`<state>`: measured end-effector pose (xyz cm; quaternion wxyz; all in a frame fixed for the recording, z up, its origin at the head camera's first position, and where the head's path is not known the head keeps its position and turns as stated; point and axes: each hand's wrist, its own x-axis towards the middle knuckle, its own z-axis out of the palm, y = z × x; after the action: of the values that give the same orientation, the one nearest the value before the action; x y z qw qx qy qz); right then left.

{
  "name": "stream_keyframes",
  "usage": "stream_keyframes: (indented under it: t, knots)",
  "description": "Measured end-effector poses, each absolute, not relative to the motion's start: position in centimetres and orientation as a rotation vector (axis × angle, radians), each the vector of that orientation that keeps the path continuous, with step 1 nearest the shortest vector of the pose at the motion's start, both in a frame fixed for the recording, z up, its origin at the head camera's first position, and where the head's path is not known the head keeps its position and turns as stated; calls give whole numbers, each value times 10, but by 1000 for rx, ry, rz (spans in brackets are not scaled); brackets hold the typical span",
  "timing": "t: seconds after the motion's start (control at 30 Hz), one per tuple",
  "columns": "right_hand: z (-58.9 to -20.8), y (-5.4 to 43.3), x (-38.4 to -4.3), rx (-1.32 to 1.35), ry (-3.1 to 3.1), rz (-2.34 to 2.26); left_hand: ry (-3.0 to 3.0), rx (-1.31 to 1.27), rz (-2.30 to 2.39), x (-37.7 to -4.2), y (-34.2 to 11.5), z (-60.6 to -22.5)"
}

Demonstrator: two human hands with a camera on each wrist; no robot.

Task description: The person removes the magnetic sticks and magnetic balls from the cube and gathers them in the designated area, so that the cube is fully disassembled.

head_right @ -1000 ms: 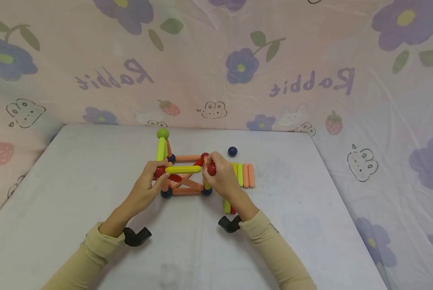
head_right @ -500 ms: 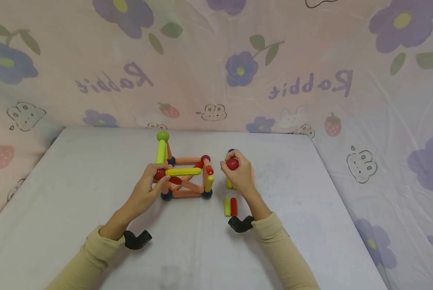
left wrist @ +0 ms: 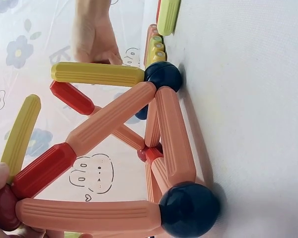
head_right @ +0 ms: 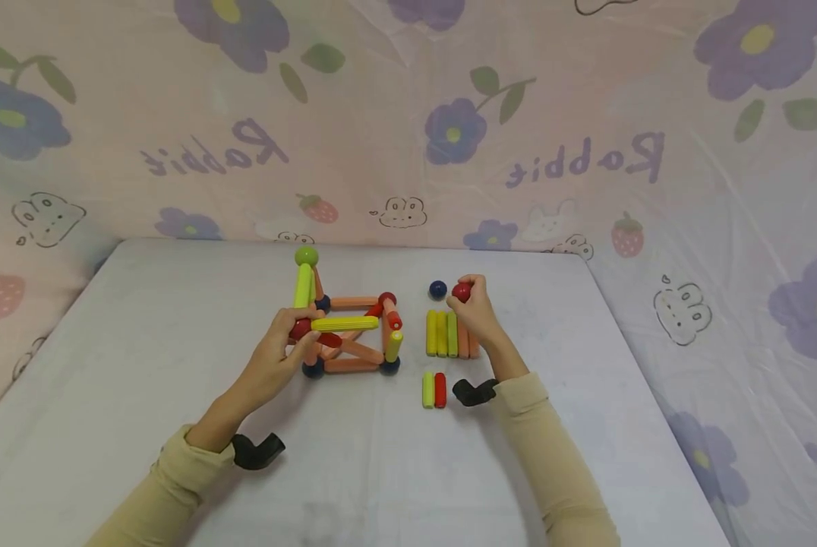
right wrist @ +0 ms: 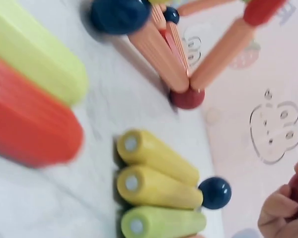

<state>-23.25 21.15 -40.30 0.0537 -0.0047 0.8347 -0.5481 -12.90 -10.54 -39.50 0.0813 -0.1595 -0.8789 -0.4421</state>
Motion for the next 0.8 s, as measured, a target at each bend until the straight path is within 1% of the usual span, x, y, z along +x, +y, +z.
stream_keyframes:
  t: [0.17, 0.37, 0.8]
  knots:
    - [-408, 222, -249, -25, 2571, -1577, -2623, -479, -1317, -129, -105, -395]
    - [-416, 228, -266, 53, 2607, -1462, -2630, -473, -1310, -129, -105, -395]
    - [-431, 232, -284, 137, 2586, -1383, -2620, -486, -1312, -128, -105, -394]
